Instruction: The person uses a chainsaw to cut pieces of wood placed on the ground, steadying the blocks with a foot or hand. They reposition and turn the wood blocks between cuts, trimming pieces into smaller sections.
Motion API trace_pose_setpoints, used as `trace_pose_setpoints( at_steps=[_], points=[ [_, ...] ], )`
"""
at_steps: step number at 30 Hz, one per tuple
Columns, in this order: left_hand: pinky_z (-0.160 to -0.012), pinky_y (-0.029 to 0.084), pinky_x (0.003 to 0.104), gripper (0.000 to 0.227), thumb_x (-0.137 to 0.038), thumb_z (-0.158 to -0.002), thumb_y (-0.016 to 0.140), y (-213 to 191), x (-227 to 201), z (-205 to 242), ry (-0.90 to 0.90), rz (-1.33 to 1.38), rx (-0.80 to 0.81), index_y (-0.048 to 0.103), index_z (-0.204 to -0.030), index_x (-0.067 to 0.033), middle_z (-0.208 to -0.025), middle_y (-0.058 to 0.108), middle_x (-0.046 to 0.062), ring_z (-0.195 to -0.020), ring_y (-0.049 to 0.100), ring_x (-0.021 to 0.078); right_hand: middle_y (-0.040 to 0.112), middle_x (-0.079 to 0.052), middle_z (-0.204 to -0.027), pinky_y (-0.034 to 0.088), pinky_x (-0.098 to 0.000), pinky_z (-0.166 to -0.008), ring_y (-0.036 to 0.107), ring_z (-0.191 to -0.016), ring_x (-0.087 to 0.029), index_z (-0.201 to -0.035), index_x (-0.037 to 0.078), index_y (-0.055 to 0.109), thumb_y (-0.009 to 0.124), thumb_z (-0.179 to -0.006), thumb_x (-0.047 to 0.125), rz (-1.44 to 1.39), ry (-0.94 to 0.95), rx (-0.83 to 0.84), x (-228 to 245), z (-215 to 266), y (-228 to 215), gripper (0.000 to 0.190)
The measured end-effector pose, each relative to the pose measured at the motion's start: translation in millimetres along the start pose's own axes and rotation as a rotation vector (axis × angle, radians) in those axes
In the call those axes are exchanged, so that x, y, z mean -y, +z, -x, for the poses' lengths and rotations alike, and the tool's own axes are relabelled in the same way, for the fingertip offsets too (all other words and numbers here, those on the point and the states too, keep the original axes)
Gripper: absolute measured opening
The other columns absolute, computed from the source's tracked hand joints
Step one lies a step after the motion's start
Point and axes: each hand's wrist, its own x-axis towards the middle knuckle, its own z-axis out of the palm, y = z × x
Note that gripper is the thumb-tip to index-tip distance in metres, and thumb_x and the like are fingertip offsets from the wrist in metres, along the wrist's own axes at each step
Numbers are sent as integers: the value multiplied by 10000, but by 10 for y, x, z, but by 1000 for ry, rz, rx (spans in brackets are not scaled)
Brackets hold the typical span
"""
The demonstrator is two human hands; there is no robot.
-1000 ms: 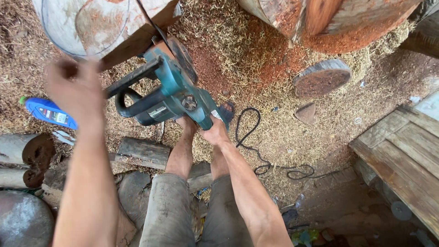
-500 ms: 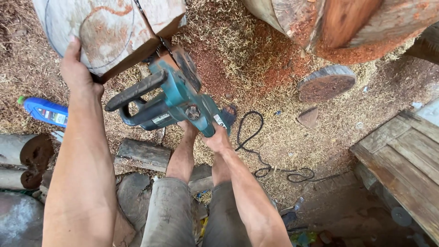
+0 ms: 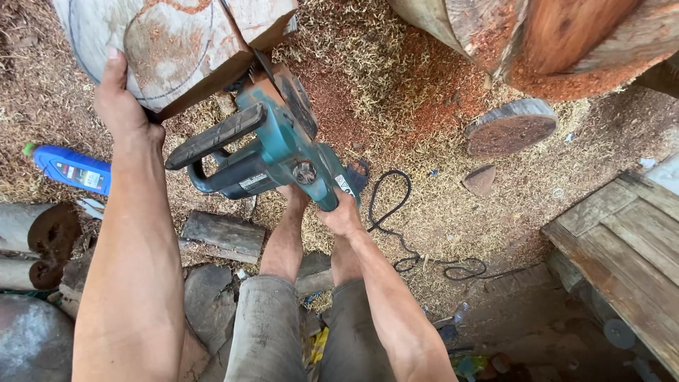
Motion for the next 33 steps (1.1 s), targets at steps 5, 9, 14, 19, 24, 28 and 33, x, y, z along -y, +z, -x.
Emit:
trace_pose_setpoints(
  at_steps=[5,9,14,19,24,28,33],
  points=[
    [-1123,571,477,653,-317,-950,708,-112,58,-71,13,56,49,510,-1381,130,-1337,682,265,-1225,730,343,733,-140,-1108,550,-393,-995,713,-1045,-258,-1230,36,646,823,-683,116,51,-36,5,-109,-170,-22,580],
    [-1112,537,462,625,-312,-974,674,-150,77,-34,4,105,124,534,-1400,124,-1360,686,253,-1246,727,333,716,-146,-1152,542,-390,-1004,698,-1075,-259,-1289,37,610,819,-684,128,46,-35,-23,-232,-258,56,647],
    [-1114,576,471,596,-320,-970,674,-157,72,-87,-6,63,64,558,-1372,105,-1342,697,234,-1217,732,322,738,-138,-1135,561,-377,-996,722,-1058,-251,-1271,41,632,798,-684,135,51,1,8,-221,-321,24,617],
    [-1140,556,481,598,-333,-964,684,-101,25,-55,-11,59,71,577,-1359,103,-1342,700,236,-1234,728,327,733,-141,-1162,542,-378,-1023,715,-1084,-256,-1297,43,618,781,-701,116,36,-7,2,-236,-355,46,622],
    [-1134,545,469,600,-348,-966,659,-118,38,-47,5,-16,27,577,-1368,90,-1327,708,225,-1233,731,316,725,-148,-1196,520,-398,-1051,701,-1119,-257,-1321,54,601,788,-706,99,39,5,2,-266,-403,76,644],
    [-1144,543,475,599,-348,-964,637,-134,55,-63,-17,16,57,559,-1379,76,-1341,708,226,-1249,730,311,712,-146,-1218,513,-410,-1051,692,-1128,-256,-1327,57,595,810,-692,101,35,20,9,-317,-449,99,672],
    [-1159,523,465,602,-340,-976,640,-165,62,-117,14,14,90,563,-1395,86,-1360,704,222,-1259,719,308,756,-130,-1079,573,-425,-993,733,-1026,-257,-1188,47,679,787,-715,109,58,13,-3,-209,-389,73,489]
  ],
)
